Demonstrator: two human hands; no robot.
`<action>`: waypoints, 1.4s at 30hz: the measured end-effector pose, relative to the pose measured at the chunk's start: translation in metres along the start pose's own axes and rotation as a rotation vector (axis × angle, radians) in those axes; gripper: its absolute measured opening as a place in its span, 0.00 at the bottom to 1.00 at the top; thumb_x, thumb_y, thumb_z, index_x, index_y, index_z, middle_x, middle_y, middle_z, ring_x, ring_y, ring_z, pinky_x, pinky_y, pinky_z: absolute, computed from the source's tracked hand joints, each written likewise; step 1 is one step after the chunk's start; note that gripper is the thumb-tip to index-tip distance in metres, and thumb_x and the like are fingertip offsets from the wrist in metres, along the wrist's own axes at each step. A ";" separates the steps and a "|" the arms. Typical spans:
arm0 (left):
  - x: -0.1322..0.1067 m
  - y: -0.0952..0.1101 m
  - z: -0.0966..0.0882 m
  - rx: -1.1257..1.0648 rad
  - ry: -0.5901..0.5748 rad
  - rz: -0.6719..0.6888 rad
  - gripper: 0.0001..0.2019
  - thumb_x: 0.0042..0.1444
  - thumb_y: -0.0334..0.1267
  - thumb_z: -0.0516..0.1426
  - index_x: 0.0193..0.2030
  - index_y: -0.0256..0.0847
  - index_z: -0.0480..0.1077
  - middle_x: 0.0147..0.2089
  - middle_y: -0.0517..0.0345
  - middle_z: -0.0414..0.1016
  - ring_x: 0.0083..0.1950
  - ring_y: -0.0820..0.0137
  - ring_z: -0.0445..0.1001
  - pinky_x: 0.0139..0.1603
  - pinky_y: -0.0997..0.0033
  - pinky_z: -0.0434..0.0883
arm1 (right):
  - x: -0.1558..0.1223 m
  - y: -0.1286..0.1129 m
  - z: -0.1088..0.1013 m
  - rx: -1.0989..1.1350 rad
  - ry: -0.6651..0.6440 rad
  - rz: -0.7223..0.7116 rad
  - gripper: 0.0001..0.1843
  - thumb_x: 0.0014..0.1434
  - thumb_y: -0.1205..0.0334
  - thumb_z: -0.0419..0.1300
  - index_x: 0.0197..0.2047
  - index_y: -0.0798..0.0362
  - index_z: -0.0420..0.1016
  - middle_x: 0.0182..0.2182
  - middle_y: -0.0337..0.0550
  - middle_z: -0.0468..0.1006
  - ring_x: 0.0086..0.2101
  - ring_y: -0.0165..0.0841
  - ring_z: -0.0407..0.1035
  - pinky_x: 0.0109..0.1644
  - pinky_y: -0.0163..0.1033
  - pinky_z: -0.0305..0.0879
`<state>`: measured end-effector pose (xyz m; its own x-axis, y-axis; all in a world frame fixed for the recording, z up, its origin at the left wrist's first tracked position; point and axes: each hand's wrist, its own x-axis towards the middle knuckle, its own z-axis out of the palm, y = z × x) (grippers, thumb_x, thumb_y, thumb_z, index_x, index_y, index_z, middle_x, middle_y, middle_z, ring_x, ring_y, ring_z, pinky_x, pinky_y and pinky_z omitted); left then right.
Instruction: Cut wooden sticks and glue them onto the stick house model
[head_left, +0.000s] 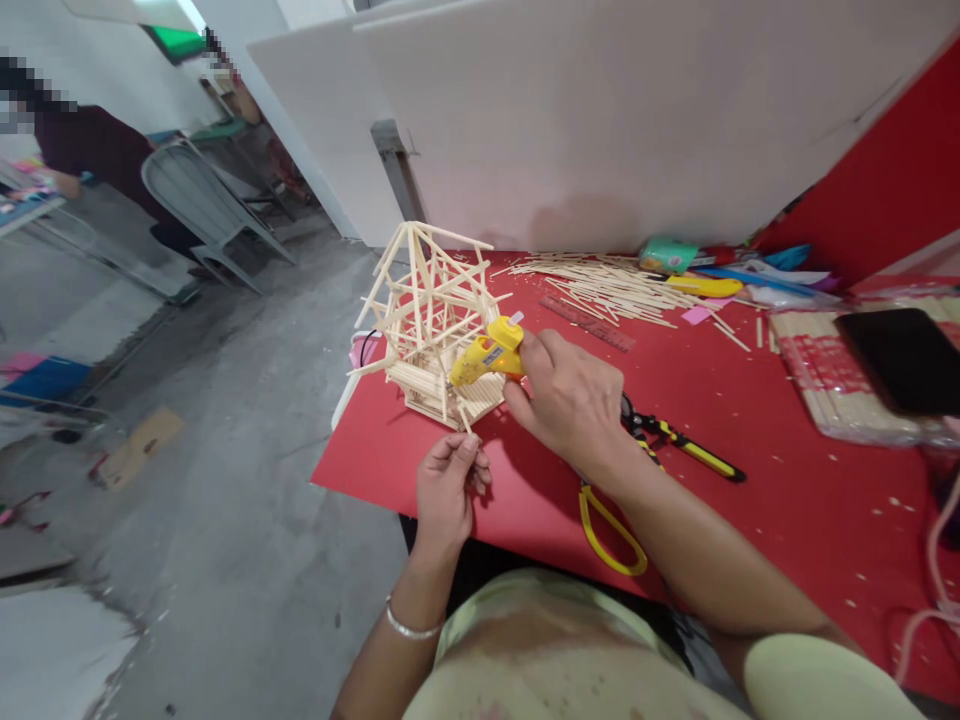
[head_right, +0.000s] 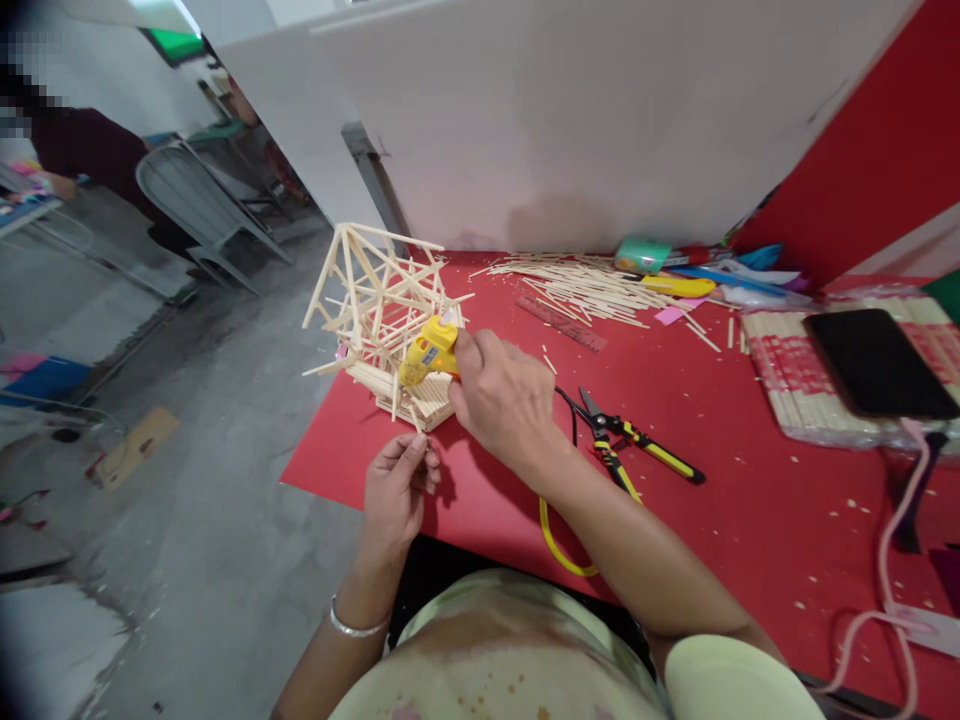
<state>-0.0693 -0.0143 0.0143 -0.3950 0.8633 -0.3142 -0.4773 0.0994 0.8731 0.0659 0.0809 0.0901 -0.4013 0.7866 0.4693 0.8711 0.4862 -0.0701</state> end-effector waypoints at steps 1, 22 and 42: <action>0.000 0.000 0.000 -0.001 0.000 -0.002 0.14 0.49 0.43 0.67 0.33 0.36 0.70 0.23 0.62 0.73 0.19 0.79 0.68 0.18 0.82 0.64 | 0.000 0.000 -0.001 0.000 -0.004 -0.002 0.22 0.63 0.58 0.51 0.58 0.56 0.65 0.40 0.46 0.73 0.35 0.36 0.65 0.31 0.41 0.43; 0.010 0.002 0.006 -0.039 0.014 0.066 0.14 0.52 0.45 0.65 0.32 0.37 0.69 0.22 0.63 0.72 0.19 0.78 0.68 0.19 0.81 0.65 | 0.003 0.002 0.001 -0.003 -0.009 0.033 0.22 0.63 0.58 0.51 0.58 0.55 0.65 0.41 0.46 0.73 0.35 0.36 0.65 0.30 0.41 0.41; 0.011 -0.001 0.004 -0.040 0.028 0.080 0.14 0.51 0.45 0.65 0.31 0.37 0.69 0.22 0.64 0.72 0.19 0.78 0.67 0.19 0.81 0.65 | 0.004 0.001 0.004 -0.010 0.005 0.048 0.21 0.63 0.58 0.51 0.56 0.55 0.66 0.40 0.46 0.73 0.33 0.35 0.65 0.30 0.41 0.41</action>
<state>-0.0699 -0.0024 0.0113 -0.4548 0.8533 -0.2551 -0.4740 0.0106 0.8804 0.0640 0.0858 0.0887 -0.3572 0.8073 0.4698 0.8923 0.4436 -0.0839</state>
